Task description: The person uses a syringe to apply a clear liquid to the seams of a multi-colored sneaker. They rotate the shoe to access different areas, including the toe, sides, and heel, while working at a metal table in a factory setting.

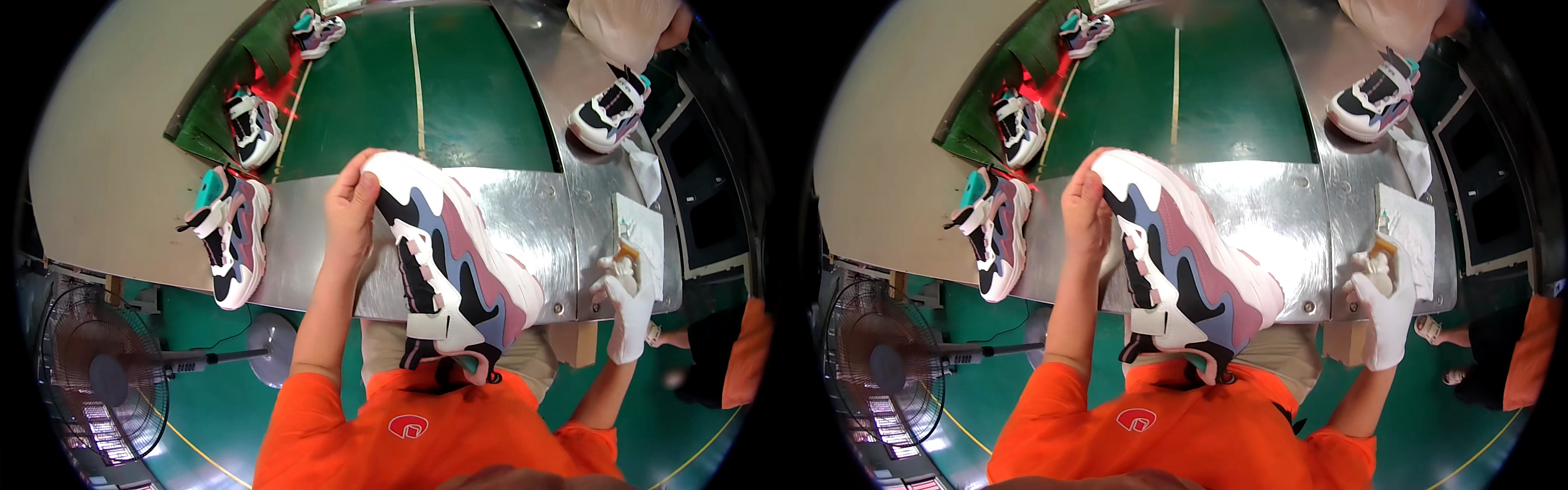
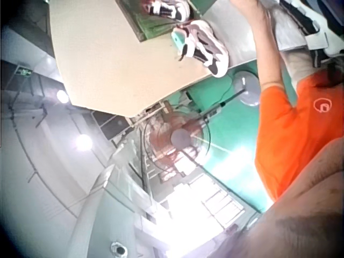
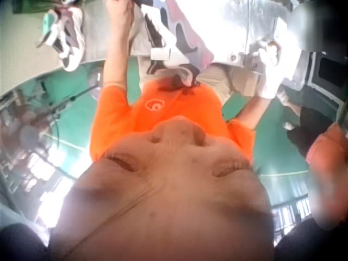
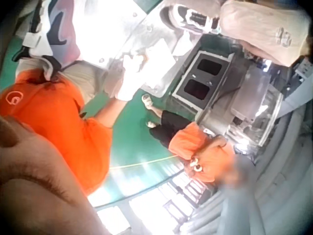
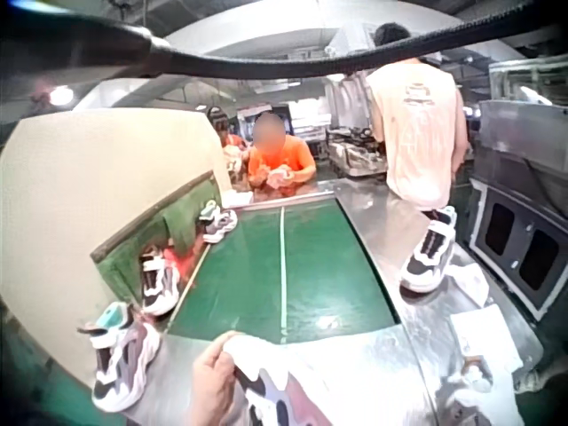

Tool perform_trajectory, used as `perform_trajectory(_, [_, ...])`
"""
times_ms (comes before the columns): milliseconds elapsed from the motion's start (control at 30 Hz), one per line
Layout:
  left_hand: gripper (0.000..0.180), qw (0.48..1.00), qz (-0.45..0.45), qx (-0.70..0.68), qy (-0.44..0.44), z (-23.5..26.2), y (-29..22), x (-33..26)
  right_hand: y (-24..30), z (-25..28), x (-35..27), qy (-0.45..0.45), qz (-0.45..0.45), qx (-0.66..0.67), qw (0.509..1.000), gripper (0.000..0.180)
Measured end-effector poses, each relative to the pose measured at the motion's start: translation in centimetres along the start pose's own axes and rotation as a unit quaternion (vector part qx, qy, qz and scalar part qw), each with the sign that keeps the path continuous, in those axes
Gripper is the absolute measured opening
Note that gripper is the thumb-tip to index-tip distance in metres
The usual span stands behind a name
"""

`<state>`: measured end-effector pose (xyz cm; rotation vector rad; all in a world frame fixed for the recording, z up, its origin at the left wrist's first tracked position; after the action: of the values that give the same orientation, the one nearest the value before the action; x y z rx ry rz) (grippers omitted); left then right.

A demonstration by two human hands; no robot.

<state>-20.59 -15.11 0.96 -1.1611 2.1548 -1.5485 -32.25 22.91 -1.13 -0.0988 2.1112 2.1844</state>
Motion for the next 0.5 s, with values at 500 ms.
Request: perform_trajectory(500, [0.044,0.999,0.031,0.031,-0.032,0.5,-0.3,-0.2,2.4,-1.0,-1.0,-0.011,0.092,-0.03,0.995,0.056])
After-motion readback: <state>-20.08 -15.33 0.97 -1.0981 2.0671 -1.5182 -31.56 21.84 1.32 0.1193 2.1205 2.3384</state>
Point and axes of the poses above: each hand's wrist, its own x-axis towards the middle knuckle, its own z-axis out of the back of the hand, y = z × x, the point moved 7 cm from there along x, towards the middle knuckle, and after that the axes turned 13 degrees about -y, right-handed, at the moved point
